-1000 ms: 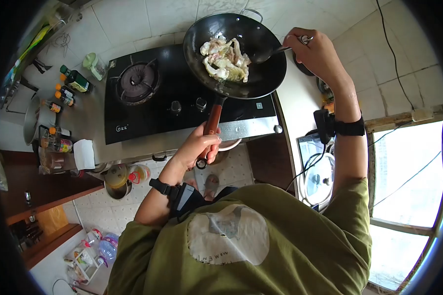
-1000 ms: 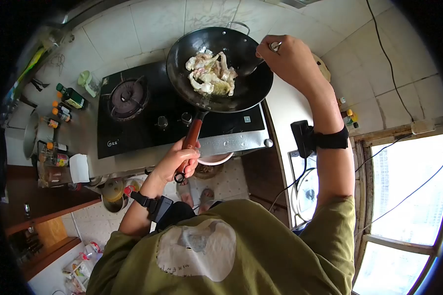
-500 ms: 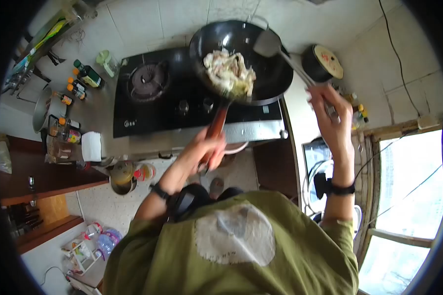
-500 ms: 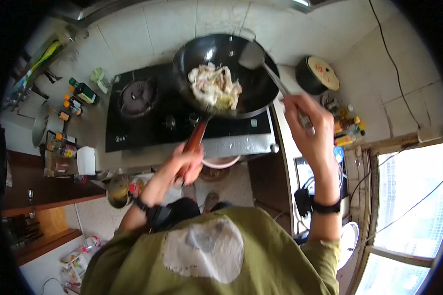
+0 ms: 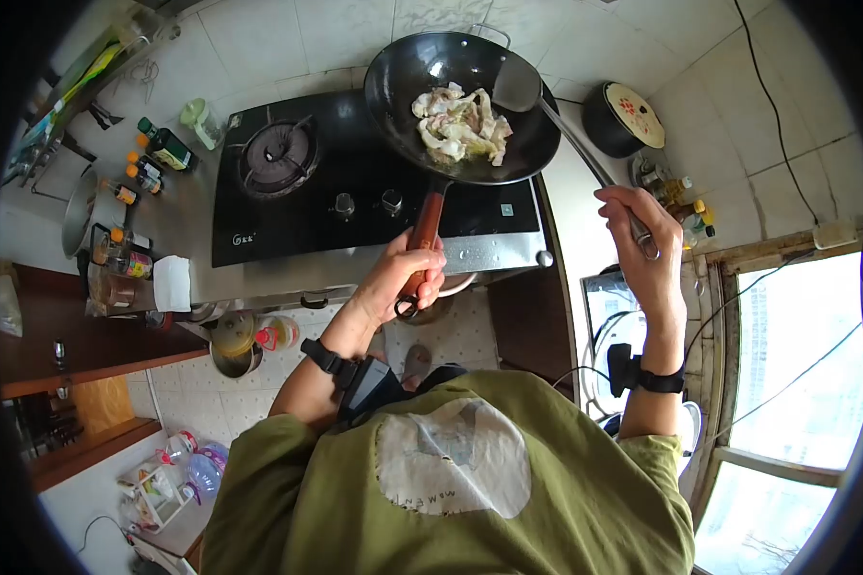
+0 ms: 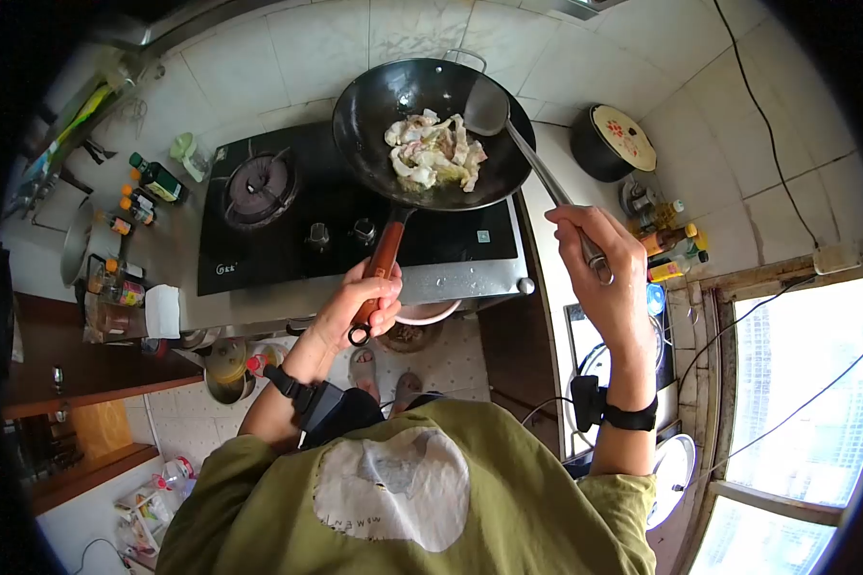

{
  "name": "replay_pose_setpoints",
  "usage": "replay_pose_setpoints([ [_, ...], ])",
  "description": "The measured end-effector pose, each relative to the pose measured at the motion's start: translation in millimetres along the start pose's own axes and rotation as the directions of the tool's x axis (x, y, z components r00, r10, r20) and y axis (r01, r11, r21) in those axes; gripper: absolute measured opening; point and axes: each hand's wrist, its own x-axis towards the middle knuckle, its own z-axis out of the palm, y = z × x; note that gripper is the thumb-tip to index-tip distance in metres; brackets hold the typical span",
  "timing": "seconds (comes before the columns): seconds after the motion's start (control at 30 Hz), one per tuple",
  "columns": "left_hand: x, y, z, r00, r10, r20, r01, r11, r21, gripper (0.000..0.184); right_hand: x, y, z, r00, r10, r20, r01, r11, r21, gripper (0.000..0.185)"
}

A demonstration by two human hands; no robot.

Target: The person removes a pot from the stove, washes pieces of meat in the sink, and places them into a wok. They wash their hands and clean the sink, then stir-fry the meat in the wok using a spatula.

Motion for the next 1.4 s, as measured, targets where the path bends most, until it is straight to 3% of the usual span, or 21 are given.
replay_pose_setpoints([
  [0.37,19.5,-10.7,9.1,0.998,0.024,-0.062,-0.023,1.000,0.015,0.025,-9.1,15.5,15.3,0.994,0.106,0.036,-0.106,0.994,-0.021,0.013],
  [0.5,21.7,-9.0,12.1,0.996,0.017,-0.083,-0.018,1.000,-0.013,0.024,-7.3,25.5,28.8,0.998,0.058,0.008,-0.058,0.997,-0.060,0.012],
  [0.57,21.9,-11.2,9.2,0.997,0.016,-0.077,-0.018,1.000,-0.016,0.024,-5.3,26.8,32.9,0.999,-0.048,-0.006,0.047,0.990,-0.132,0.011],
  [0.87,23.1,-11.4,5.0,0.998,0.013,-0.061,-0.015,0.999,-0.028,0.027,-14.9,12.4,41.0,1.000,0.013,-0.009,-0.013,0.999,-0.029,0.009],
  [1.0,22.8,-13.0,3.7,0.998,0.021,-0.057,-0.022,1.000,-0.014,0.027,-15.0,15.8,47.4,0.996,-0.077,-0.040,0.070,0.987,-0.144,0.009],
  [1.07,22.6,-12.5,3.9,0.998,0.023,-0.058,-0.024,1.000,-0.014,0.026,-16.7,15.5,44.9,0.999,0.024,-0.039,-0.027,0.997,-0.068,0.009],
  [1.2,23.2,-12.0,4.9,0.997,0.015,-0.072,-0.016,1.000,-0.010,0.026,-16.9,9.0,43.4,0.997,-0.041,-0.065,0.033,0.993,-0.117,0.009],
  [1.4,22.9,-12.1,5.2,0.998,0.007,-0.070,-0.008,1.000,-0.015,0.025,-3.7,18.5,56.9,0.997,-0.035,-0.074,0.033,0.999,-0.029,0.009],
])
